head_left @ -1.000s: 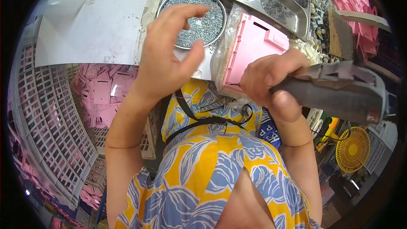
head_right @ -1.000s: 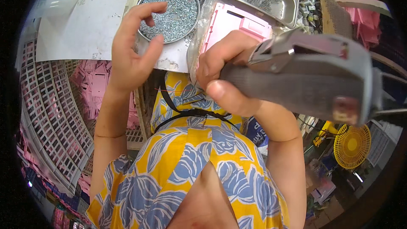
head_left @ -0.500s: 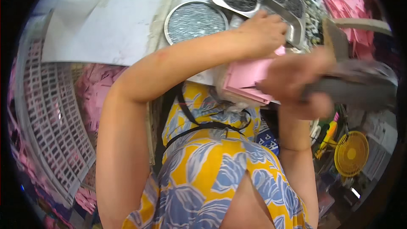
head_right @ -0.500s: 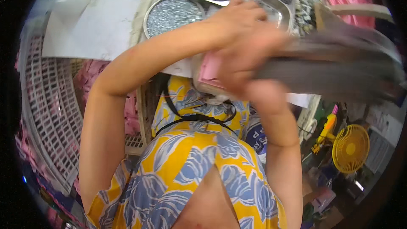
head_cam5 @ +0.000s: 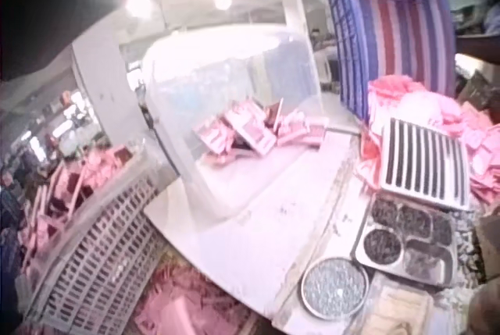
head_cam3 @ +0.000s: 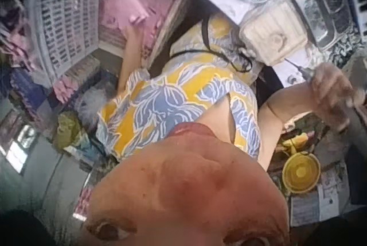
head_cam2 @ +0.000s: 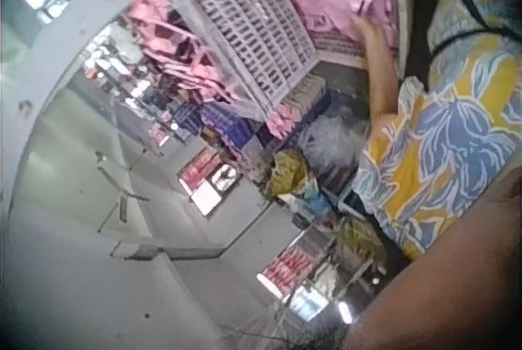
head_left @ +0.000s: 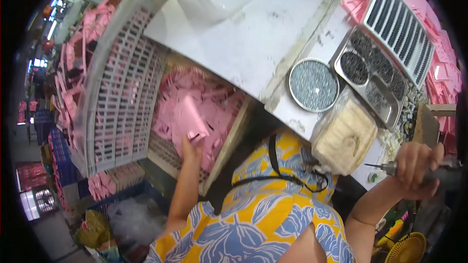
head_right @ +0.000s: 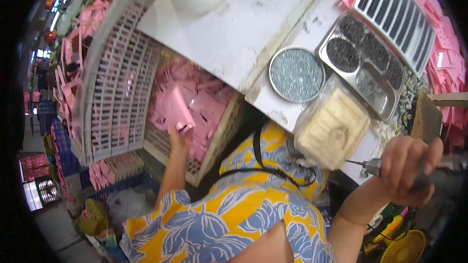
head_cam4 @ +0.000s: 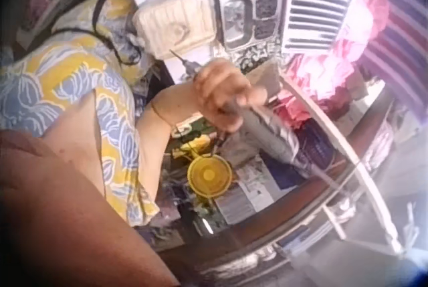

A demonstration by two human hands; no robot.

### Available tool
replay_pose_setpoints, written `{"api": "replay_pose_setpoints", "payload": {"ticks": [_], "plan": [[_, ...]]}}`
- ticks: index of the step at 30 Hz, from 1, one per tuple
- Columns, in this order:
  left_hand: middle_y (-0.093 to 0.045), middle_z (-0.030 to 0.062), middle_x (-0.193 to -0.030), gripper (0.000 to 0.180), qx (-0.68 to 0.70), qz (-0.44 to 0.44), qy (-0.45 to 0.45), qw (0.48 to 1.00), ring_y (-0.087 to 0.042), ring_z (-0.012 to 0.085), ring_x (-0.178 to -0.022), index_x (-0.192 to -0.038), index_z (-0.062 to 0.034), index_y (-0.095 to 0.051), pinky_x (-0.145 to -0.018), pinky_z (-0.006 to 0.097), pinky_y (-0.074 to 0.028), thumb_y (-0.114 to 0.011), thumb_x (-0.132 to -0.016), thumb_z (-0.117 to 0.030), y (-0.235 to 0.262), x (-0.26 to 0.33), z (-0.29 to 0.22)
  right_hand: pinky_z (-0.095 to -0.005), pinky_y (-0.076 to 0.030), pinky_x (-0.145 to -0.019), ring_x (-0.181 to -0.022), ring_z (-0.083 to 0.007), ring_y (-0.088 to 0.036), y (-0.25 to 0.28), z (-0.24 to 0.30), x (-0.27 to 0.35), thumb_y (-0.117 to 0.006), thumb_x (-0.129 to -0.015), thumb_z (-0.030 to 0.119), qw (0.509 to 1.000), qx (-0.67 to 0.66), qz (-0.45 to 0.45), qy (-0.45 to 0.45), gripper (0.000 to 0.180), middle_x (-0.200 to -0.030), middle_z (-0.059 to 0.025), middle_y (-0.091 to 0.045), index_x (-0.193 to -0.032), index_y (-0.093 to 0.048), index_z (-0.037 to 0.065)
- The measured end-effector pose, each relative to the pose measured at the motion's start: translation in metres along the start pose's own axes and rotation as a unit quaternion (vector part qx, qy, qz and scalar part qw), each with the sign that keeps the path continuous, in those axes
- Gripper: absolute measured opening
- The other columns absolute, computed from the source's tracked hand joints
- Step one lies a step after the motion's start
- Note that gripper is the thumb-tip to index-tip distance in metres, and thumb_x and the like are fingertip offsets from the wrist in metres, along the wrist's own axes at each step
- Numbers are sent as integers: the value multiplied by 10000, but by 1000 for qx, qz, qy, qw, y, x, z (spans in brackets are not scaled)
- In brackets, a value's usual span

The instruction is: Soldering internal components and assembling the plastic housing of small pink electronic toy devices at a factory workstation.

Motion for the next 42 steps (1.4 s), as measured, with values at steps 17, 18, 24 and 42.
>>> {"api": "replay_pose_setpoints", "payload": {"ticks": [17, 18, 24, 42], "plan": [[-627, 311, -1181, 1125, -363, -34, -627, 689, -582, 403, -1211, -1315, 175, -490, -1049, 470, -452, -903, -582, -571, -785, -151, -157, -293, -417, -694, -764, -132, -510, 55, 20, -3, -815, -806, 356, 886, 377, -270, -29, 957, -862, -46, -512, -1501, -277, -23], [-633, 295, -1179, 1030, -374, -24, -607, 701, -609, 390, -1171, -1311, 162, -500, -1007, 465, -488, -893, -638, -511, -814, -162, -137, -303, -414, -729, -815, -143, -506, 63, 34, 6, -810, -795, 359, 865, 404, -294, -48, 1013, -896, -58, -498, -1534, -234, -26], [-699, 206, -1028, 479, -406, 262, -299, 823, -711, 271, -887, -1167, 95, -633, -666, 376, -562, -803, -839, -209, -841, -143, -94, -339, -454, -902, -953, -230, -578, 72, 77, 16, -725, -845, 289, 659, 643, -370, 125, 951, -1075, -149, -593, -1546, -191, -68], [-491, 34, -934, 524, -312, 622, -670, 259, -533, 215, -813, -1184, -103, -754, -709, 324, -510, -719, -667, -23, -348, 303, -10, -380, -522, -970, -1100, -220, -646, 23, -127, 12, -501, -1046, 382, 933, -13, -143, -331, 466, -1234, -129, -654, -1341, -547, 24]]}}
Point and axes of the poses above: each hand's wrist, its own x-axis away from the middle knuckle, its own y-axis out of the back of the hand, z = x × y, the point moved 5 cm from there along -x, towards the middle knuckle
